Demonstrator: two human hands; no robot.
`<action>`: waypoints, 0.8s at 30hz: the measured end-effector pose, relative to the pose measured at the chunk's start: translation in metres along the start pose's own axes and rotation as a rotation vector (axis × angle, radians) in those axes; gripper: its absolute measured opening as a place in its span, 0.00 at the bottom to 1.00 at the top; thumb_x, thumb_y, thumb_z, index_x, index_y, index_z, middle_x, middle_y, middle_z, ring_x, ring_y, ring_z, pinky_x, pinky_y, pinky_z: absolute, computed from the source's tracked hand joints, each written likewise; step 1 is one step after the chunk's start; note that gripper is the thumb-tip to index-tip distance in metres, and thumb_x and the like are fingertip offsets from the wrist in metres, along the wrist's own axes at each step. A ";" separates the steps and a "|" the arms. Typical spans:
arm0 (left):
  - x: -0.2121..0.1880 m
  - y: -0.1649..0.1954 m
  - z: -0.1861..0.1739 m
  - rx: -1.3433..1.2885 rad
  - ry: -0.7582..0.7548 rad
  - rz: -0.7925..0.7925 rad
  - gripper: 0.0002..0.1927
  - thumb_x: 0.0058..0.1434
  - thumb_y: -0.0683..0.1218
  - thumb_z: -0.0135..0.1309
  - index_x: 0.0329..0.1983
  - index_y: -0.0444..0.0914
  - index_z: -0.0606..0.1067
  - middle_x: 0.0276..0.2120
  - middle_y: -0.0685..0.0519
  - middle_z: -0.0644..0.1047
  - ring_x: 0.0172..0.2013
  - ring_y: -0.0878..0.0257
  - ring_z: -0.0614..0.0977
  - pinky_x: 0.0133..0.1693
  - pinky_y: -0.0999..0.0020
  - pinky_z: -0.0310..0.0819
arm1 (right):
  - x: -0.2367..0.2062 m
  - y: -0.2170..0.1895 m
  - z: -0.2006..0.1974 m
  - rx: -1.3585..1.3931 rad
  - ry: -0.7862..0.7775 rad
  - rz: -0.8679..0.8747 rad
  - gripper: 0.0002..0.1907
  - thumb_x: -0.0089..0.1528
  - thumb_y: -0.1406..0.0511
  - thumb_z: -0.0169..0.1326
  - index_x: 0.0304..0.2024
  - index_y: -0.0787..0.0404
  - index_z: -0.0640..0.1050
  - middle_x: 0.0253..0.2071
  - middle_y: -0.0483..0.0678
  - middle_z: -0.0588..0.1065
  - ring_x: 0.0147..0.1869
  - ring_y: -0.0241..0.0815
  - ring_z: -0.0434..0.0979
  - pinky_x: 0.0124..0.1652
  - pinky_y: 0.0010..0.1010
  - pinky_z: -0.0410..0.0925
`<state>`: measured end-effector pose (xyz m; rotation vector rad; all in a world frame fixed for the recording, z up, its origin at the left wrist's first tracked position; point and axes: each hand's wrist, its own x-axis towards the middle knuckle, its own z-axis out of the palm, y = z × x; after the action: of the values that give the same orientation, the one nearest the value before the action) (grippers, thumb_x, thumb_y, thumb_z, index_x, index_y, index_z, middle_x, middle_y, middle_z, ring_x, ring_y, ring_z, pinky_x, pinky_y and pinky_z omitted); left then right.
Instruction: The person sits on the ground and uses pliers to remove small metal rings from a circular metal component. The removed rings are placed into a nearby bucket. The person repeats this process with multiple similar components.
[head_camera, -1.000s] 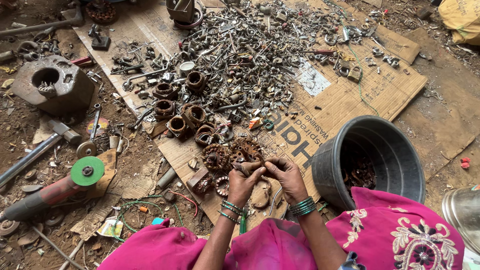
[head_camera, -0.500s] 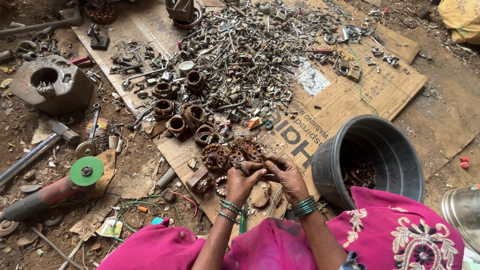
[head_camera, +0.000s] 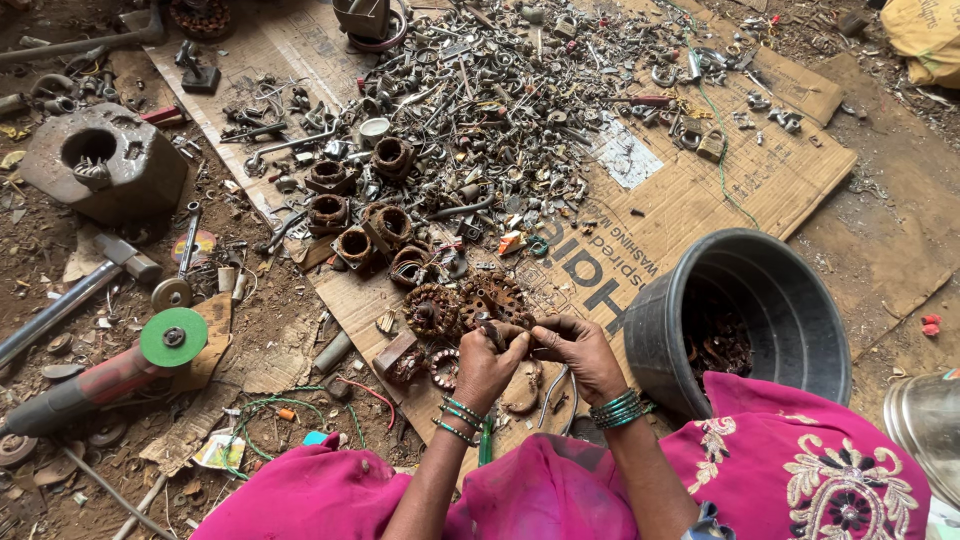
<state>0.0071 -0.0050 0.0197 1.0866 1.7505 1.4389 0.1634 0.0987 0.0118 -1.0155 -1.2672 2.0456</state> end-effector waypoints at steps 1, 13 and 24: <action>0.000 -0.002 0.001 -0.028 -0.011 -0.022 0.08 0.62 0.44 0.60 0.36 0.33 0.84 0.26 0.50 0.84 0.27 0.67 0.85 0.31 0.72 0.82 | 0.000 0.001 0.000 -0.009 0.000 -0.007 0.11 0.61 0.68 0.61 0.44 0.68 0.81 0.38 0.52 0.82 0.39 0.42 0.84 0.42 0.35 0.80; 0.006 -0.021 0.009 -0.496 -0.122 -0.297 0.12 0.62 0.45 0.62 0.44 0.33 0.82 0.33 0.49 0.85 0.30 0.66 0.86 0.34 0.72 0.85 | 0.011 0.013 -0.019 0.349 0.014 0.148 0.09 0.64 0.68 0.56 0.47 0.62 0.81 0.43 0.49 0.82 0.45 0.42 0.84 0.48 0.41 0.77; -0.001 0.007 0.006 0.098 0.008 -0.058 0.11 0.55 0.42 0.67 0.42 0.38 0.84 0.33 0.53 0.83 0.31 0.66 0.86 0.34 0.74 0.84 | 0.002 -0.004 -0.007 -0.023 -0.024 -0.084 0.16 0.61 0.70 0.62 0.52 0.65 0.81 0.44 0.48 0.82 0.46 0.34 0.81 0.47 0.27 0.75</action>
<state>0.0146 -0.0030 0.0252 1.0717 1.8603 1.3366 0.1686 0.1054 0.0129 -0.9349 -1.3262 1.9893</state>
